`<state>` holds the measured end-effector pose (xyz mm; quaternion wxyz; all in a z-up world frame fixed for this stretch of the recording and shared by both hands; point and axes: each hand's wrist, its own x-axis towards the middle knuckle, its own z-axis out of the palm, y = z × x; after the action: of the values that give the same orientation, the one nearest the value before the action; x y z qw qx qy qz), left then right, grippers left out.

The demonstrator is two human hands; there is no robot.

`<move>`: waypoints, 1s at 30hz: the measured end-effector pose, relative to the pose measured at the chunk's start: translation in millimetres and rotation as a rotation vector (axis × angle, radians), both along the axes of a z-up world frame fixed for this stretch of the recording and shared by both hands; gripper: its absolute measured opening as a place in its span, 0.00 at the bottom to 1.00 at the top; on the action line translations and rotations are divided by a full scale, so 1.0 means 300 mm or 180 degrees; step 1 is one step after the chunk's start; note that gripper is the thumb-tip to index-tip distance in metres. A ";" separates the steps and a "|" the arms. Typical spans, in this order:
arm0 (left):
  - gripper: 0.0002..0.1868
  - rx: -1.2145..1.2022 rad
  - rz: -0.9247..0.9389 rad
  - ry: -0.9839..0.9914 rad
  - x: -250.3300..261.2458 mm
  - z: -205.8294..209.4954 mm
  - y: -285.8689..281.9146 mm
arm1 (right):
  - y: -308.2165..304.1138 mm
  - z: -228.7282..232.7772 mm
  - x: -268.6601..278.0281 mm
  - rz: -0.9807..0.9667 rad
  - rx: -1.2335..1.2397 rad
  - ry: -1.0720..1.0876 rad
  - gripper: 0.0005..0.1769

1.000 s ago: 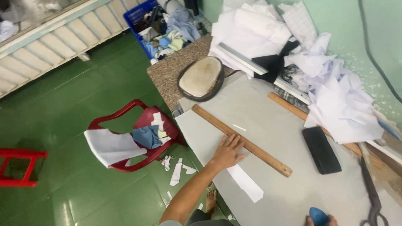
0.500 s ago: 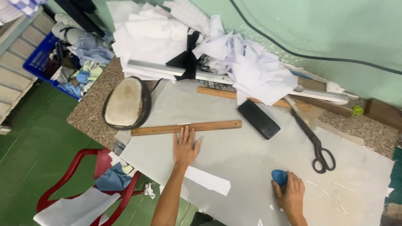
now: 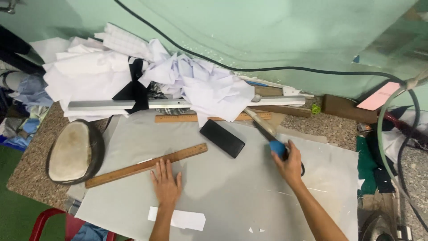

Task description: The person uses a ruler and a blue marking tool to draw lines on a white paper pattern. They then use scissors to cut the paper along the marked lines, trimming it into a rectangular shape. Finally, the person uses an iron to press the cut paper on the table.

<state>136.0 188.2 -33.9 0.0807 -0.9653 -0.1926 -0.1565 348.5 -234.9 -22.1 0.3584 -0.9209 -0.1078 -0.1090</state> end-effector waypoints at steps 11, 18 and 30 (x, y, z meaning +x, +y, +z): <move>0.39 -0.1006 -0.0035 0.0362 0.095 -0.032 -0.293 | 0.067 -0.164 0.414 -0.0532 -0.0836 -0.0351 0.45; 0.41 -0.0841 -0.0087 0.0411 0.106 0.000 -0.302 | 0.094 -0.062 0.314 -0.0539 -0.0625 -0.0262 0.46; 0.41 -0.1742 -0.0459 0.0504 0.083 0.014 -0.277 | 0.072 -0.113 -0.776 -0.1430 -0.1308 0.0236 0.36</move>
<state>161.0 105.2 -29.6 -0.1792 -0.9716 -0.1516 -0.0283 115.6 -213.1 -55.9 0.1353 -0.9782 0.0918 -0.1278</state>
